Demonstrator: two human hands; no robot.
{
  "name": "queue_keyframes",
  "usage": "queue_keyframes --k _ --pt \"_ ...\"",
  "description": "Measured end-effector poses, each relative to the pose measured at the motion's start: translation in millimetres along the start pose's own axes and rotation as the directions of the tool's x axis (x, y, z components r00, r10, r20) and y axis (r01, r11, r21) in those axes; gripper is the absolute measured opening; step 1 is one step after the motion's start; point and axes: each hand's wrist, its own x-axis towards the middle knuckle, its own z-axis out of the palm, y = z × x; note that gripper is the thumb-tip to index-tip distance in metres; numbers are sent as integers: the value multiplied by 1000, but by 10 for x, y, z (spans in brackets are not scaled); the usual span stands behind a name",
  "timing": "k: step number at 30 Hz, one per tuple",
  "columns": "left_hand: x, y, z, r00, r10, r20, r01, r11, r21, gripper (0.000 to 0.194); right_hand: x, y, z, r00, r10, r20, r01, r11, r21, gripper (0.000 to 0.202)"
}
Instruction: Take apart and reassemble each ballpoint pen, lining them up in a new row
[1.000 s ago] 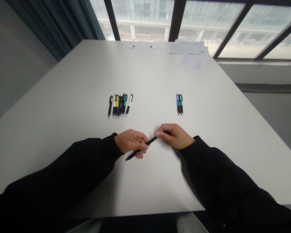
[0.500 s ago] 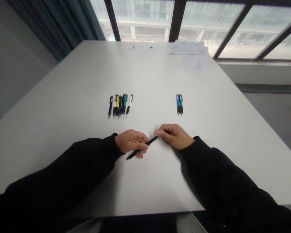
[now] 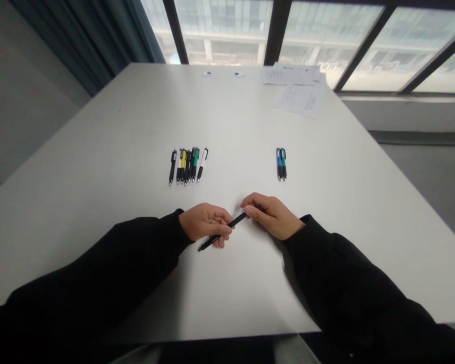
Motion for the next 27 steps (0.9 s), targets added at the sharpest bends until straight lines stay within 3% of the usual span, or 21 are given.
queue_keyframes --k 2,6,11,17,23,27 --pt "1 1 1 1000 -6 0 6 1000 2 44 2 -5 1 999 -18 30 19 1000 -14 33" --pt "5 -2 -8 1000 -10 8 10 1000 12 44 4 0 13 1000 -4 27 8 989 -146 50" --pt "7 -12 -11 1000 2 -5 -2 1000 14 44 4 -2 14 999 -52 11 53 997 -54 31" --pt "-1 -3 13 1000 -20 0 20 999 34 46 42 -25 7 999 -24 47 34 974 -224 44" --pt "3 -14 -12 1000 9 18 -9 1000 10 46 5 -11 12 995 -63 73 70 993 -96 42" --pt "0 -26 -18 1000 8 17 -8 1000 -6 45 2 -23 20 997 -1 74 6 998 -63 44"
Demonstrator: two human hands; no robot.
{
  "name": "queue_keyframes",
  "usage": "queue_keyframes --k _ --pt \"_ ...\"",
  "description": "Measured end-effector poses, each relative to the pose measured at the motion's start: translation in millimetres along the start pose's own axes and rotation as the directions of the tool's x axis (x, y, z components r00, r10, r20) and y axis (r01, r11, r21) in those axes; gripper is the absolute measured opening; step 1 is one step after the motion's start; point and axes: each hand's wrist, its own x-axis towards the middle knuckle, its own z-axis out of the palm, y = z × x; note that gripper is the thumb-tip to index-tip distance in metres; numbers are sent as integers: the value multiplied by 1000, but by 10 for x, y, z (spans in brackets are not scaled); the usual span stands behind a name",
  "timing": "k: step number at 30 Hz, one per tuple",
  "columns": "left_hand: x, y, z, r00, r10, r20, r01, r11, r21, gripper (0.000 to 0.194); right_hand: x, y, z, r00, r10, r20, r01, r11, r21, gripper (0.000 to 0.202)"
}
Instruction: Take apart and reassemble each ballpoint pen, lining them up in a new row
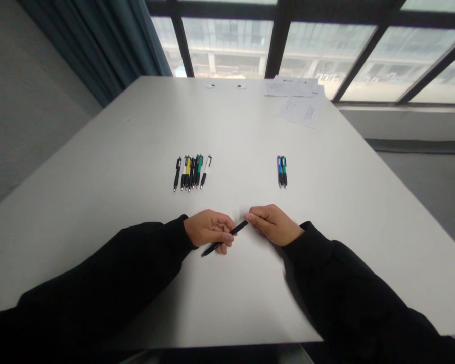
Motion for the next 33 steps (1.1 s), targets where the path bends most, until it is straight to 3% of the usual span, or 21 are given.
queue_keyframes --k 7,11,12,15,19,24,30,33 --pt "5 1 3 1000 18 -24 -19 999 -41 40 26 42 44 992 46 -118 -37 996 76 50" --pt "23 47 -27 990 87 -109 -106 977 -183 43 21 49 101 990 17 -138 24 956 292 35" --pt "31 60 -40 981 128 -143 -158 962 -223 43 17 36 127 994 20 -108 20 935 353 34" --pt "59 92 -79 923 271 -271 -347 892 -289 38 2 -32 225 999 44 7 -42 890 455 55" --pt "98 90 -120 855 318 -410 -467 816 -340 34 6 -113 327 999 47 6 -45 897 440 58" --pt "123 59 -144 851 271 -450 -440 836 -328 32 46 -99 314 992 125 33 -126 871 475 32" --pt "93 110 -116 829 247 -502 -418 869 -263 31 91 32 178 987 150 -62 -64 711 700 30" --pt "73 125 -107 823 232 -518 -377 906 -193 34 122 95 88 956 258 -138 -44 594 803 22"
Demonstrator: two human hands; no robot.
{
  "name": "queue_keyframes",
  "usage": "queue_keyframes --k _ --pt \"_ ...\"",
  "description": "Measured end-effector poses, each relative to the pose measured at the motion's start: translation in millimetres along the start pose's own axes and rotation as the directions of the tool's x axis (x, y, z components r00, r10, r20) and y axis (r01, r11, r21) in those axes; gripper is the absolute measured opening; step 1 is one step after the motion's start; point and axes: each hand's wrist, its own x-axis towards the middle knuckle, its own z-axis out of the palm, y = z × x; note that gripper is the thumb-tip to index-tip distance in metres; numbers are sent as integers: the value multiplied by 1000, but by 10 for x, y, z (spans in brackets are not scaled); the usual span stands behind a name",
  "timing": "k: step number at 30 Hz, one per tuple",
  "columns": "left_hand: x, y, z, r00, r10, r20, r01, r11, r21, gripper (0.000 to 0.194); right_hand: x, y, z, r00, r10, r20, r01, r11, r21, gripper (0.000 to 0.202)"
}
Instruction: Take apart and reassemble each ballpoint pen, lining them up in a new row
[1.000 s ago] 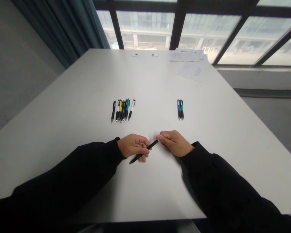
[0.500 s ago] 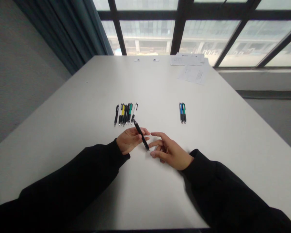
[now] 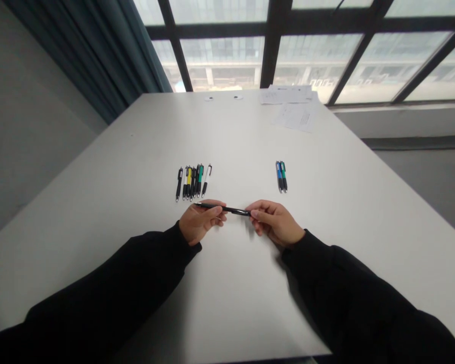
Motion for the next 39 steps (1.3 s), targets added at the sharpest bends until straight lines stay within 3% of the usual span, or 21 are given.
queue_keyframes --k 3,6,10,13,17,28,31,33,35,37,39 --pt "-22 -11 0 999 -7 41 0 988 154 41 50 -46 -62 994 5 -109 8 993 119 16" --pt "-47 -42 20 987 -66 146 19 953 301 48 88 -82 -61 995 6 -103 19 969 246 11" --pt "-67 -78 59 962 -123 245 19 921 388 48 172 -91 41 992 68 108 -103 927 360 20" --pt "-68 -85 69 963 -124 241 24 926 378 45 284 -69 129 944 111 310 -208 931 300 39" --pt "-75 -81 66 966 -145 216 62 934 351 44 405 -47 198 903 150 401 -251 945 211 45" --pt "-98 -66 80 960 -148 237 62 940 335 44 377 -55 247 919 119 375 -189 970 155 52" --pt "-68 -60 63 977 -123 174 67 952 299 49 333 20 314 963 43 267 -70 993 92 58" --pt "-38 -52 53 992 -88 85 64 965 255 51 265 91 380 987 -94 133 103 992 -67 45" --pt "-13 -41 52 999 -40 5 38 973 227 51 178 160 452 970 -205 133 242 878 -413 39" --pt "2 -29 59 999 7 -42 3 971 239 51 97 211 519 919 -285 272 392 590 -706 42" --pt "9 -26 69 998 36 -55 -20 963 270 51 41 241 574 902 -289 320 410 349 -842 33"
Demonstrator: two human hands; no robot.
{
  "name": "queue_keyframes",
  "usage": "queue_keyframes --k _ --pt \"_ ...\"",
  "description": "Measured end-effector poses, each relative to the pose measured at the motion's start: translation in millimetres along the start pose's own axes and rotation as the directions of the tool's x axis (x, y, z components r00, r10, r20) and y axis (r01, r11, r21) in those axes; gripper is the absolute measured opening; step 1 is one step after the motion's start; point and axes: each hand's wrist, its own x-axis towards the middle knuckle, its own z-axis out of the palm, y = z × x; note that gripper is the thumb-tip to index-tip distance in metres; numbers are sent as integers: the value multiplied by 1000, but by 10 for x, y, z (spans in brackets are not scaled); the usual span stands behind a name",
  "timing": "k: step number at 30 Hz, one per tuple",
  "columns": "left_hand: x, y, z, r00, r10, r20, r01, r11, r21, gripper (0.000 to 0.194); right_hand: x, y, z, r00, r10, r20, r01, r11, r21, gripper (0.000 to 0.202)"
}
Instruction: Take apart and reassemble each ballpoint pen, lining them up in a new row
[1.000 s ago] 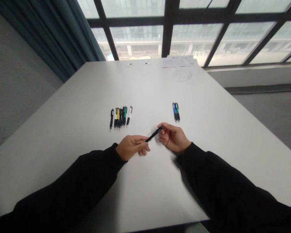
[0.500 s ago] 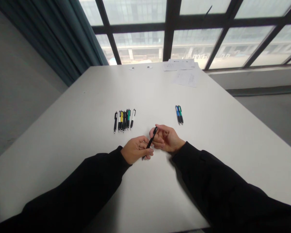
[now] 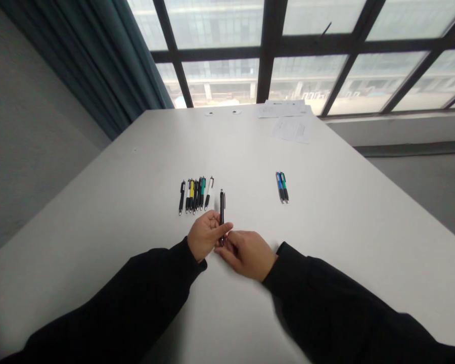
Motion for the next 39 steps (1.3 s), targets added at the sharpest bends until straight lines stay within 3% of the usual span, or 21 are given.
queue_keyframes --k 4,10,14,17,20,23,39 --pt "19 -41 -4 999 48 -8 -48 999 9 50 -16 -74 35 1000 18 7 -15 954 -299 25" --pt "42 -130 -52 998 3 67 2 998 -71 47 13 -54 -32 997 75 -1 -66 870 -489 29" --pt "26 -132 -41 1000 -11 -11 10 997 -81 55 63 169 -200 976 174 -128 -216 757 -616 35" --pt "10 -129 -31 1000 -20 -23 19 998 -57 57 105 387 -372 923 290 -254 -382 605 -699 35" --pt "-13 -123 -34 1000 -10 1 10 1000 -15 55 122 552 -524 867 370 -333 -486 488 -725 35" --pt "-38 -104 -41 1000 -17 14 17 1000 20 55 120 621 -609 834 412 -366 -534 437 -724 36" --pt "-46 -128 -71 998 -9 59 2 993 115 52 138 578 -687 727 538 -426 -659 372 -653 36"
